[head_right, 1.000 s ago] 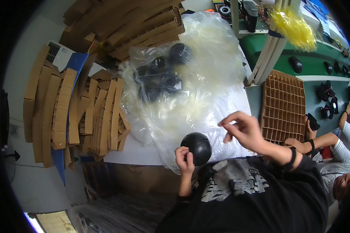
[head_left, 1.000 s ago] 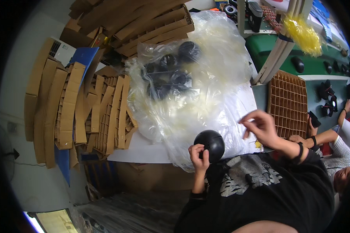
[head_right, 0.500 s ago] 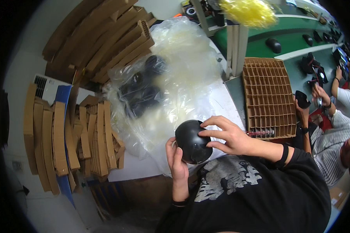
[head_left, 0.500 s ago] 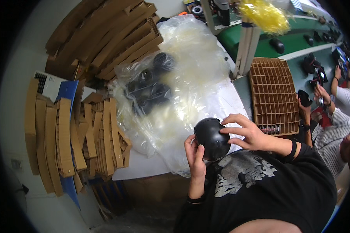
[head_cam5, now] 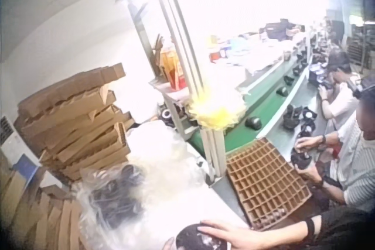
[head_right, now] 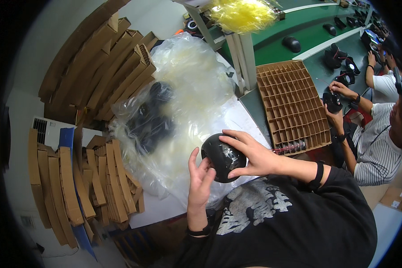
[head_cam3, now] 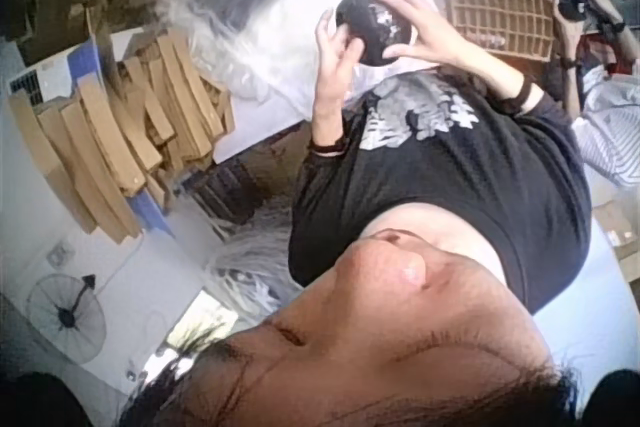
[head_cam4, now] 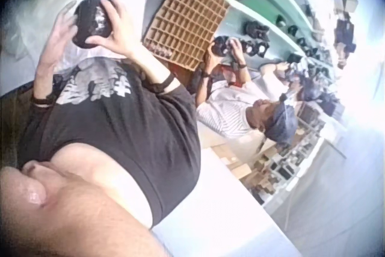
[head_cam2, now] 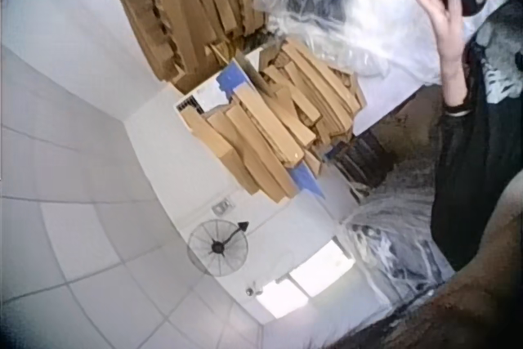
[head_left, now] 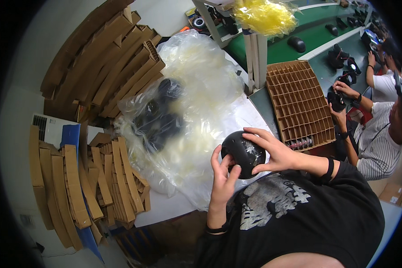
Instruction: The recorder is assembling small black plastic components by snapping pieces together and checking the fit.
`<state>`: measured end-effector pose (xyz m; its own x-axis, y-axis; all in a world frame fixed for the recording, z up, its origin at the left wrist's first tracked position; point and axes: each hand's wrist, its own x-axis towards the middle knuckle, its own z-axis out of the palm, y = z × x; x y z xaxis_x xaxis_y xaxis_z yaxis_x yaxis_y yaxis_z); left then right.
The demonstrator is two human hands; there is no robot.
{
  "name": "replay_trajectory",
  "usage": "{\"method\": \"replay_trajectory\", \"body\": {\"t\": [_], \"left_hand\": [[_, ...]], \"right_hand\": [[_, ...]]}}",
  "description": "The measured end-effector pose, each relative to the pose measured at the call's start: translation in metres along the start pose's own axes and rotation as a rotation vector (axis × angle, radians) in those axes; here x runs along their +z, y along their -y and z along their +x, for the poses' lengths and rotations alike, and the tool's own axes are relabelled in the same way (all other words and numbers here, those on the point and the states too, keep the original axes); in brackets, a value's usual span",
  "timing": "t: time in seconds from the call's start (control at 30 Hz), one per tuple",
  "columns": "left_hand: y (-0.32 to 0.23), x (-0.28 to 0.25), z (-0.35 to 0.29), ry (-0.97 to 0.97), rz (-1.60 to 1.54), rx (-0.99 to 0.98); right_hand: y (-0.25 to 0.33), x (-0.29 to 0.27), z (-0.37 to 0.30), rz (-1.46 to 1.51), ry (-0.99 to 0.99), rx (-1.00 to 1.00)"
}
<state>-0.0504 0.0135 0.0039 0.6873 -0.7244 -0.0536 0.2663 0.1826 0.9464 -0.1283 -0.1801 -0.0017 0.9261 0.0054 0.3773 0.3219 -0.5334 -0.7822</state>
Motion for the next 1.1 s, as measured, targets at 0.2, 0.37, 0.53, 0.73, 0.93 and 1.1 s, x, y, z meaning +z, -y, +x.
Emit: {"method": "replay_trajectory", "body": {"t": [0.2,0.37,0.53,0.73,0.93,1.1], "left_hand": [[0.014,-0.003,0.010,0.054,0.312,0.037],[0.007,-0.011,0.015,0.095,0.011,-0.154],[-0.002,-0.015,0.016,0.178,-0.046,-0.309],[0.002,-0.019,0.018,0.175,0.006,-0.327],[0.005,-0.023,0.015,0.187,-0.008,-0.366],[0.001,-0.027,0.016,0.214,-0.011,-0.385]], "right_hand": [[0.001,0.005,-0.003,0.032,-0.005,0.111],[0.002,-0.019,0.007,-0.270,-0.038,-0.249],[0.003,-0.018,0.013,-0.032,0.082,-0.307],[0.006,-0.013,0.017,-0.134,0.144,-0.331],[0.005,-0.008,0.017,-0.210,0.243,-0.417],[0.004,-0.015,0.016,0.033,0.321,-0.317]]}}
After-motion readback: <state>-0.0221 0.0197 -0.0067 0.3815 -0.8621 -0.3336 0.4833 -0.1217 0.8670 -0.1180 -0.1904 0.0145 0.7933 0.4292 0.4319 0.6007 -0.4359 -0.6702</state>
